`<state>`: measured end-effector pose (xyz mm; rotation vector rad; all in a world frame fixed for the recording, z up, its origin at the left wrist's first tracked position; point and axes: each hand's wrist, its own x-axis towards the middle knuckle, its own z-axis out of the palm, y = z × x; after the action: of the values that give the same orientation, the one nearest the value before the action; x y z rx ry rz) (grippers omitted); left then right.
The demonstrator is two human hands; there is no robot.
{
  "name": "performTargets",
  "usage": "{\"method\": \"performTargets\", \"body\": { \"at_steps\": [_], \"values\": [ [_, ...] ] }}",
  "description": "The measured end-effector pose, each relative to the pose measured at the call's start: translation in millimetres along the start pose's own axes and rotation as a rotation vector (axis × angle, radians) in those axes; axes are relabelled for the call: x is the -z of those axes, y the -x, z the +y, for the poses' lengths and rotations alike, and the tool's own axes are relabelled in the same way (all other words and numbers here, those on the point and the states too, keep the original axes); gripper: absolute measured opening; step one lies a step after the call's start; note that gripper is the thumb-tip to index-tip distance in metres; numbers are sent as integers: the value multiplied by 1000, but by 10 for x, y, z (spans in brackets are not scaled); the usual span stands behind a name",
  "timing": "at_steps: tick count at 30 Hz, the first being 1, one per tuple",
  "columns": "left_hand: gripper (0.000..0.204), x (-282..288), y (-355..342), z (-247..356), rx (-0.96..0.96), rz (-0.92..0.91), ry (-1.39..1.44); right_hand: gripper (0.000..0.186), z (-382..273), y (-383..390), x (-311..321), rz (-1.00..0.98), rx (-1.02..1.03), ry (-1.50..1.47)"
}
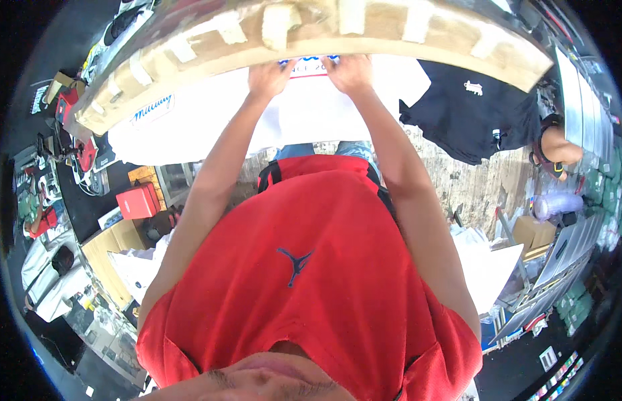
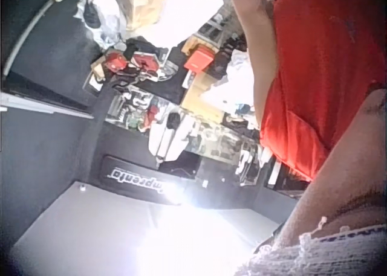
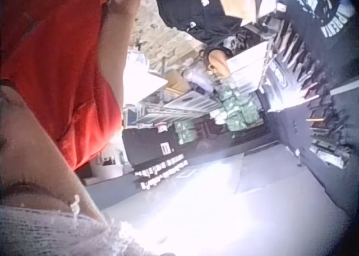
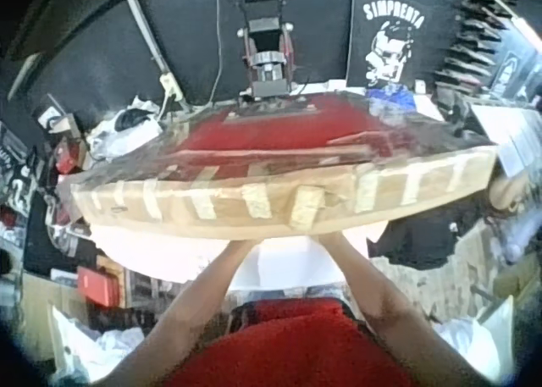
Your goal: The person places white t-shirts onto a printing station, aligns them, lowers a screen printing frame onto the fabric, and потім applies ink by hand before lifting the frame and moving the shirts to a stack.
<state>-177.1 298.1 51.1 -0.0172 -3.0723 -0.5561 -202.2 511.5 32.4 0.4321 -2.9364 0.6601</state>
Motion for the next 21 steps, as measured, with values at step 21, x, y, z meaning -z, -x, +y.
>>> {"method": "performTargets", "body": {
  "at_steps": [21],
  "values": [
    [33,257,1454,-1060,754,101,1851,48,-1455,300,-317,-278,541,-23]
  ]
}}
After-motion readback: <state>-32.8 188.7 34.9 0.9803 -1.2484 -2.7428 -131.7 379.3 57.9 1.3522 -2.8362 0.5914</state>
